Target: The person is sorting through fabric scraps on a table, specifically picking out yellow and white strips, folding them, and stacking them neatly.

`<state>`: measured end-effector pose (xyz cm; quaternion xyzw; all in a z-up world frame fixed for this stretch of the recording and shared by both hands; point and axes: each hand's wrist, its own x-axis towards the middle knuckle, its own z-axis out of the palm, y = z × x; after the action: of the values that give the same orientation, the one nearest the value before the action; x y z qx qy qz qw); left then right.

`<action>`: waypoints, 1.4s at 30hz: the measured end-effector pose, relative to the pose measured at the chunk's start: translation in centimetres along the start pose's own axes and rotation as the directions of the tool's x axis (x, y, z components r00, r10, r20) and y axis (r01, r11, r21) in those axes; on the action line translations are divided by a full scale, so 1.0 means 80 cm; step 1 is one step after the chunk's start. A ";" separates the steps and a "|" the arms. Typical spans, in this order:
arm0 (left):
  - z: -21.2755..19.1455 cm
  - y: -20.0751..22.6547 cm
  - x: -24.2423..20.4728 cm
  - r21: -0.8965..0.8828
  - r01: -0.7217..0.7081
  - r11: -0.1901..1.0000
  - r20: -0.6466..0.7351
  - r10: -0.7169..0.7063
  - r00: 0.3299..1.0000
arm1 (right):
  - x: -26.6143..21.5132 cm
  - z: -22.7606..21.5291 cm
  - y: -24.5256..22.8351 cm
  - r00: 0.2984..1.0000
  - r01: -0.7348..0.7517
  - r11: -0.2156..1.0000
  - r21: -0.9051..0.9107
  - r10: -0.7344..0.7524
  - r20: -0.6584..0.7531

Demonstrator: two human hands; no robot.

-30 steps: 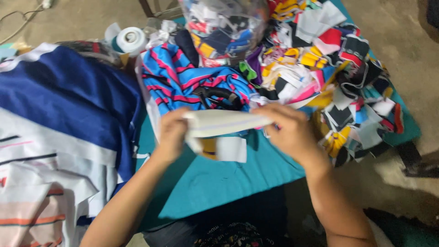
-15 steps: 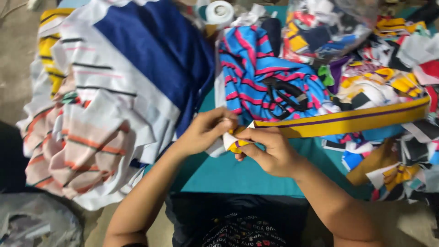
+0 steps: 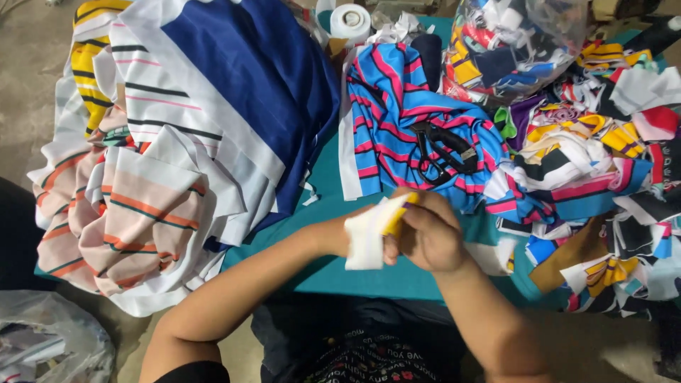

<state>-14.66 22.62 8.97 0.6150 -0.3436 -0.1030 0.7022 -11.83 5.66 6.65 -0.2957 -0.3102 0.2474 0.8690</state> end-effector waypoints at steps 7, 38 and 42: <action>-0.024 -0.051 0.024 0.134 0.024 0.991 -0.020 -0.022 1.000 | -0.080 -0.125 -0.085 0.986 0.061 0.992 0.108 -0.043 -0.160; -0.065 -0.083 0.048 0.519 0.302 0.800 -0.383 -0.099 0.918 | 0.066 -0.174 0.014 0.860 -0.375 0.783 -0.496 0.094 -0.502; -0.068 -0.132 0.042 0.471 0.239 0.849 -0.505 0.038 0.862 | 0.057 -0.197 0.025 0.895 -0.326 0.740 -0.588 0.041 -0.444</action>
<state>-5.94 22.72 0.29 0.8040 -0.1323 0.1171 0.5678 1.64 4.21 -2.87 -0.6521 -0.1591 0.1447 0.7270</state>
